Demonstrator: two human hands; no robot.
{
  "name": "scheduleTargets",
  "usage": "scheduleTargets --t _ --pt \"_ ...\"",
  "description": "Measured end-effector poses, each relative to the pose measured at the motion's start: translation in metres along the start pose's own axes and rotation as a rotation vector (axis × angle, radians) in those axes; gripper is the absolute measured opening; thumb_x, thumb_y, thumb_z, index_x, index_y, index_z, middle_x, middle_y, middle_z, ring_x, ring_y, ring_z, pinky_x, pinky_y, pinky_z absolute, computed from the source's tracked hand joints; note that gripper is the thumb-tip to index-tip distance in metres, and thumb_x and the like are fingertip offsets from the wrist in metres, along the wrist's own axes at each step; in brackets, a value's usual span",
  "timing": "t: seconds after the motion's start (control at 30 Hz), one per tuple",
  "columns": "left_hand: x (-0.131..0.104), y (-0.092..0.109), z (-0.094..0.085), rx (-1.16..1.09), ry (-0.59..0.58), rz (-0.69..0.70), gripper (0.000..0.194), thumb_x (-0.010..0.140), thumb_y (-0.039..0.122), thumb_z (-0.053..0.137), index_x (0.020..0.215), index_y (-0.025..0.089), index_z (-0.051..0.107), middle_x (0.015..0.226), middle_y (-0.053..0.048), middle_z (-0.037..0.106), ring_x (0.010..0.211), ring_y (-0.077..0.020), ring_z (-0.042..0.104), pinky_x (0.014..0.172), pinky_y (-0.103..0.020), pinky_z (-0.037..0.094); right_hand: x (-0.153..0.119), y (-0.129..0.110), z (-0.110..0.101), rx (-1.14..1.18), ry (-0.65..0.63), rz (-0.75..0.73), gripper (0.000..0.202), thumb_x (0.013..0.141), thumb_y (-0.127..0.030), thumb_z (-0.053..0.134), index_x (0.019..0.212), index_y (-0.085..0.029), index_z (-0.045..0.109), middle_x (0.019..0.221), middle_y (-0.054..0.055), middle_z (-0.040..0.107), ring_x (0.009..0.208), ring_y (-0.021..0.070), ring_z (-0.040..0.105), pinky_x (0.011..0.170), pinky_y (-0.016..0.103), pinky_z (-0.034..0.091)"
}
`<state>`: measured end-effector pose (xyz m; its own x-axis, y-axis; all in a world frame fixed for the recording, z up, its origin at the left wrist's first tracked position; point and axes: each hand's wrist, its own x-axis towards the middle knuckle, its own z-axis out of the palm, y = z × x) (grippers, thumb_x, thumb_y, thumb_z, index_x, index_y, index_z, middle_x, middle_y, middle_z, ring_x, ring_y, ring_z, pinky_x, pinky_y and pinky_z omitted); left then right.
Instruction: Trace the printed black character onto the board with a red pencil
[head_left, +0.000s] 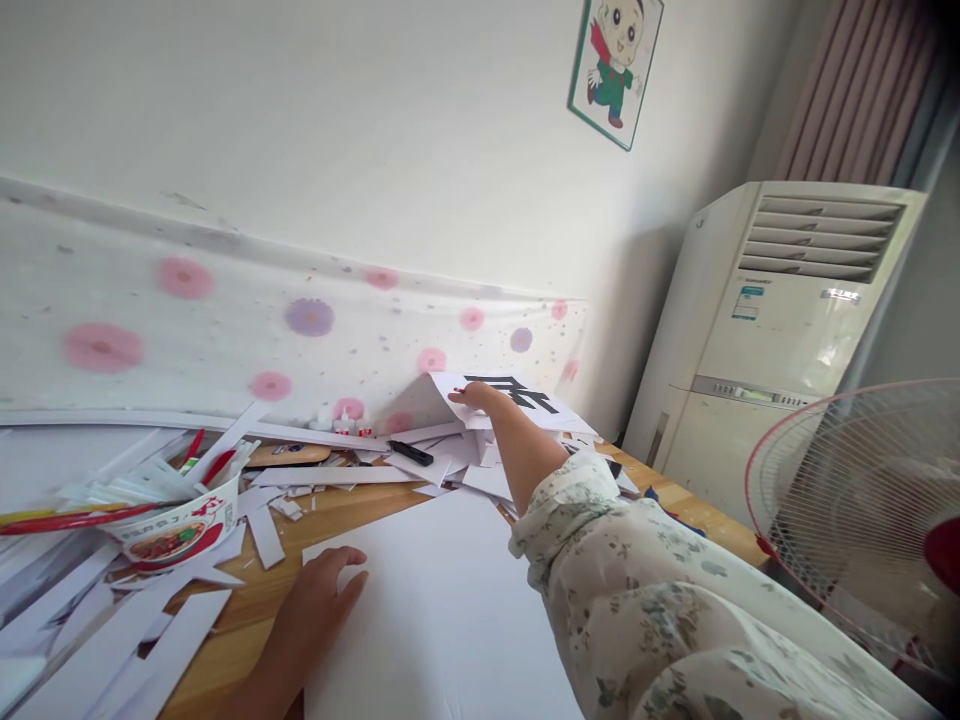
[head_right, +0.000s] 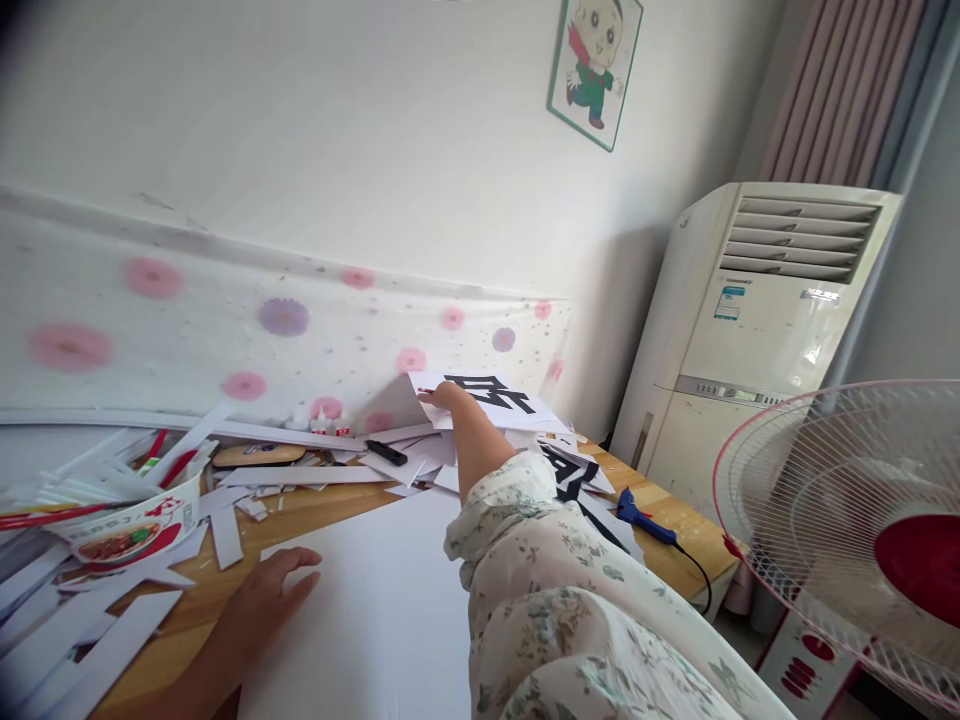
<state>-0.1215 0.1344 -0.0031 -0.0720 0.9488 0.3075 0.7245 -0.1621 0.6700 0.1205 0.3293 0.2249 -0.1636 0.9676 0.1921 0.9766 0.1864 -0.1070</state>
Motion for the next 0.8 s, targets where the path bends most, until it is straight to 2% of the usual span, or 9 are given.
scheduleTargets --t 0.1,0.3,0.4,0.53,0.67,0.8 --pt "0.000 0.000 -0.002 0.015 0.006 -0.009 0.036 0.077 0.045 0.042 0.094 0.023 0.066 0.108 -0.006 0.067 0.107 -0.0273 0.058 0.094 -0.043 0.045 -0.005 0.022 0.001 0.045 -0.009 0.001 0.029 0.094 -0.035 0.056 0.118 -0.018 0.059 0.120 0.008 0.060 0.101 0.0207 0.062 0.085 0.040 0.054" --pt "0.004 0.005 0.001 0.036 0.005 0.012 0.038 0.076 0.047 0.041 0.091 0.023 0.066 0.105 -0.006 0.068 0.106 -0.0279 0.058 0.094 -0.043 0.044 -0.039 0.097 0.003 0.106 0.004 -0.056 0.031 0.095 -0.035 0.056 0.121 -0.018 0.057 0.122 0.009 0.059 0.102 0.0209 0.061 0.087 0.041 0.054" --pt "0.005 0.007 0.003 0.045 0.009 0.036 0.038 0.076 0.048 0.041 0.091 0.023 0.065 0.105 -0.006 0.068 0.105 -0.0275 0.058 0.095 -0.043 0.043 -0.052 0.114 0.014 0.090 -0.039 -0.069 0.032 0.094 -0.034 0.057 0.122 -0.018 0.057 0.123 0.009 0.059 0.103 0.0212 0.061 0.087 0.042 0.053" --pt "0.004 0.006 0.000 0.079 0.029 0.027 0.036 0.075 0.046 0.042 0.088 0.023 0.065 0.103 -0.006 0.069 0.101 -0.0273 0.059 0.089 -0.041 0.046 -0.055 0.114 0.028 0.056 -0.031 -0.028 0.032 0.094 -0.035 0.057 0.121 -0.018 0.057 0.121 0.009 0.059 0.102 0.0211 0.061 0.086 0.042 0.054" --pt "0.006 0.004 -0.009 0.133 0.066 0.001 0.030 0.076 0.039 0.043 0.086 0.023 0.066 0.101 -0.006 0.069 0.100 -0.0256 0.061 0.089 -0.038 0.046 -0.051 0.101 0.029 0.048 0.040 0.005 0.030 0.094 -0.034 0.056 0.120 -0.018 0.058 0.122 0.009 0.059 0.102 0.0208 0.061 0.087 0.042 0.053" --pt "0.009 -0.001 -0.013 0.195 0.063 -0.053 0.023 0.081 0.029 0.050 0.095 0.018 0.065 0.107 -0.008 0.065 0.104 -0.0249 0.059 0.096 -0.040 0.043 -0.067 0.085 0.034 0.082 0.196 -0.055 0.042 0.093 -0.032 0.057 0.132 -0.019 0.049 0.138 0.011 0.050 0.122 0.0274 0.051 0.101 0.051 0.043"
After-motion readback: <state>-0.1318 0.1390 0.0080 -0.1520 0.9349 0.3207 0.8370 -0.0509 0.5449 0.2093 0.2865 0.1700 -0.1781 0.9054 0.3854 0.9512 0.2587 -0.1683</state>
